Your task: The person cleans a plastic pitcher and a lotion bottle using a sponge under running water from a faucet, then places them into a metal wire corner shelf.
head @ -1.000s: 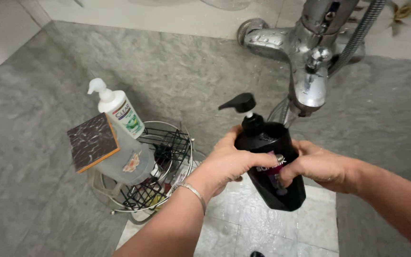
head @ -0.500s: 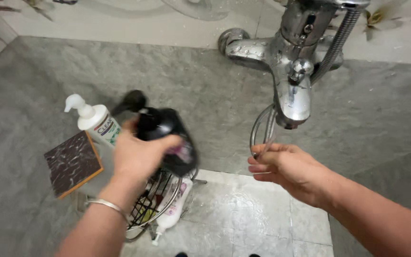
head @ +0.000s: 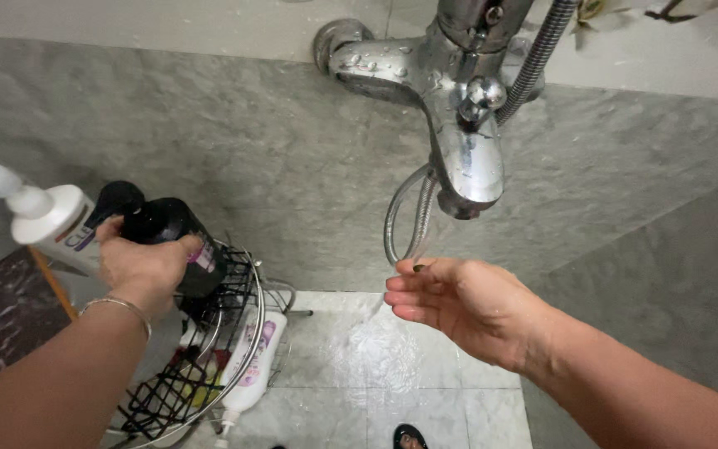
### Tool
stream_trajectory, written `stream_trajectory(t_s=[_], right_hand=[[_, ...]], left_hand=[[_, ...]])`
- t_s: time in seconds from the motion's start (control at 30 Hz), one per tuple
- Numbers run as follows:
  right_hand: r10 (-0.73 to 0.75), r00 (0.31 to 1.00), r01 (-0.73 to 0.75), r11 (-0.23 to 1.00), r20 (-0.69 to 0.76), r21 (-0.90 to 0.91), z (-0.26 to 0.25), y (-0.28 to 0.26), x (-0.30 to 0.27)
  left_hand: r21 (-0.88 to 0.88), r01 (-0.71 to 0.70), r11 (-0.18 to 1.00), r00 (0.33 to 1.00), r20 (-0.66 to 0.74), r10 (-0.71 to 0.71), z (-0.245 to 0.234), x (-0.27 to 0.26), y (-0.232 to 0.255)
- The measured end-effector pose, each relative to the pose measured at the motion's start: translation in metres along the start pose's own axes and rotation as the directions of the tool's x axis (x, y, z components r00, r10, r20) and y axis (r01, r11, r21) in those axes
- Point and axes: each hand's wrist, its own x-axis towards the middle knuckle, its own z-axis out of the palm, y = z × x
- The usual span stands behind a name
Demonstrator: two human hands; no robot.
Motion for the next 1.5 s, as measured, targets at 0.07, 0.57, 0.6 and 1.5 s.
stream_trajectory(t_s=[0.07,0.57,0.6,1.5], right_hand=[[-0.007,0.999,0.007,1.000,-0.041,-0.006,0.002,-0.002,-0.002],[0.039,0.987,-0.043,0.999,-0.155,-0.025,0.047,0.009,0.004],[0.039,0.986,-0.043,0.999,-0.165,-0.018,0.048,0.011,0.005],[0.057,0.974,-0.057,0.998,-0.220,0.009,0.048,0.011,0.017]], left_hand=[[0.060,0.084,0.995,0.996,-0.001,-0.084,0.004,0.001,-0.001],[0.140,-0.071,0.988,0.996,-0.035,0.077,0.015,0.009,-0.034],[0.124,-0.062,0.990,0.997,-0.029,0.066,0.015,0.009,-0.033],[0.151,0.077,0.986,0.993,0.078,-0.090,0.019,-0.001,-0.008]])
